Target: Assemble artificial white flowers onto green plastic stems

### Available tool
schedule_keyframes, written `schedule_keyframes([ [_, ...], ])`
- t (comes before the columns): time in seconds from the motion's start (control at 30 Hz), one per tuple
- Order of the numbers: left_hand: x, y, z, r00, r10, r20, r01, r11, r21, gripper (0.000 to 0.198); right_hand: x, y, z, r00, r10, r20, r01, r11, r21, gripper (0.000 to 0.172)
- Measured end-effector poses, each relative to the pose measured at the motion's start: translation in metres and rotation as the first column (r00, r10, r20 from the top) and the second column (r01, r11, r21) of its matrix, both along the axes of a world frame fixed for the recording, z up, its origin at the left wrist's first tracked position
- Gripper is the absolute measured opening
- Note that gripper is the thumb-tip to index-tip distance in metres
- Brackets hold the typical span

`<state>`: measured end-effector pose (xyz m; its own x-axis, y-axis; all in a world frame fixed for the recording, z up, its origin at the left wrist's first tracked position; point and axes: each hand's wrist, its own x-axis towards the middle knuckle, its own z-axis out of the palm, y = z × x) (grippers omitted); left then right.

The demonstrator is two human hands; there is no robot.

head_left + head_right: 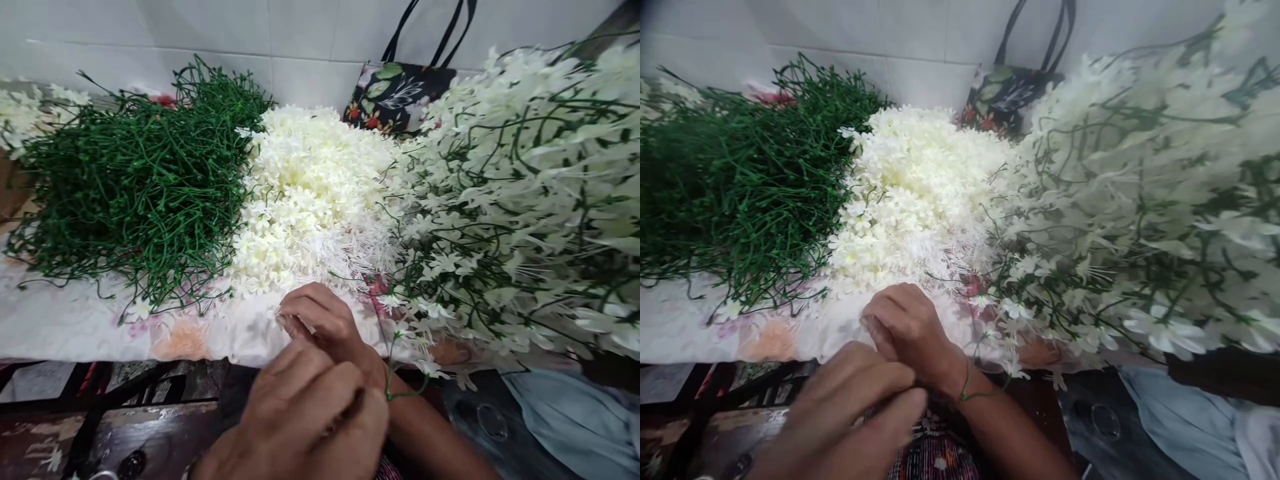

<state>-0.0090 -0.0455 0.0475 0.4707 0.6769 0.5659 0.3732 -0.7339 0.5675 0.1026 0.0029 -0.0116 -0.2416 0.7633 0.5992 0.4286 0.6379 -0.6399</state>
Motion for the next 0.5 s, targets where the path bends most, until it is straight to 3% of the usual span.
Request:
schedule_keyframes([
  [0.03, 0.008, 0.004, 0.002, 0.998, -0.061, -0.031, 0.063, 0.996, 0.057, 0.023, 0.0, 0.0, -0.002, 1.0, -0.007, -0.003, 0.007, 1.0, -0.024, 0.014],
  [0.1, 0.022, 0.011, 0.001, 0.937, -0.204, -0.282, 0.247, 0.961, 0.125, 0.024, -0.002, 0.0, -0.006, 1.0, -0.019, -0.017, 0.018, 0.999, -0.049, 0.014],
  [0.2, 0.033, 0.014, -0.011, 0.906, -0.258, -0.335, 0.335, 0.921, 0.198, 0.02, -0.004, 0.002, -0.014, 0.998, -0.034, -0.044, 0.034, 0.999, -0.001, 0.019],
  [0.27, 0.037, 0.013, -0.021, 0.891, -0.23, -0.39, 0.327, 0.922, 0.205, 0.019, -0.006, 0.004, -0.017, 0.998, -0.047, -0.052, 0.048, 0.999, 0.02, 0.021],
  [0.43, 0.043, 0.013, -0.039, 0.901, -0.242, -0.36, 0.349, 0.897, 0.271, 0.018, -0.007, 0.005, -0.018, 0.998, -0.05, -0.034, 0.051, 0.998, 0.047, 0.017],
  [0.5, 0.045, 0.014, -0.042, 0.936, -0.203, -0.288, 0.297, 0.895, 0.334, 0.024, -0.007, 0.006, -0.018, 0.998, -0.051, -0.024, 0.052, 0.997, 0.063, 0.017],
])
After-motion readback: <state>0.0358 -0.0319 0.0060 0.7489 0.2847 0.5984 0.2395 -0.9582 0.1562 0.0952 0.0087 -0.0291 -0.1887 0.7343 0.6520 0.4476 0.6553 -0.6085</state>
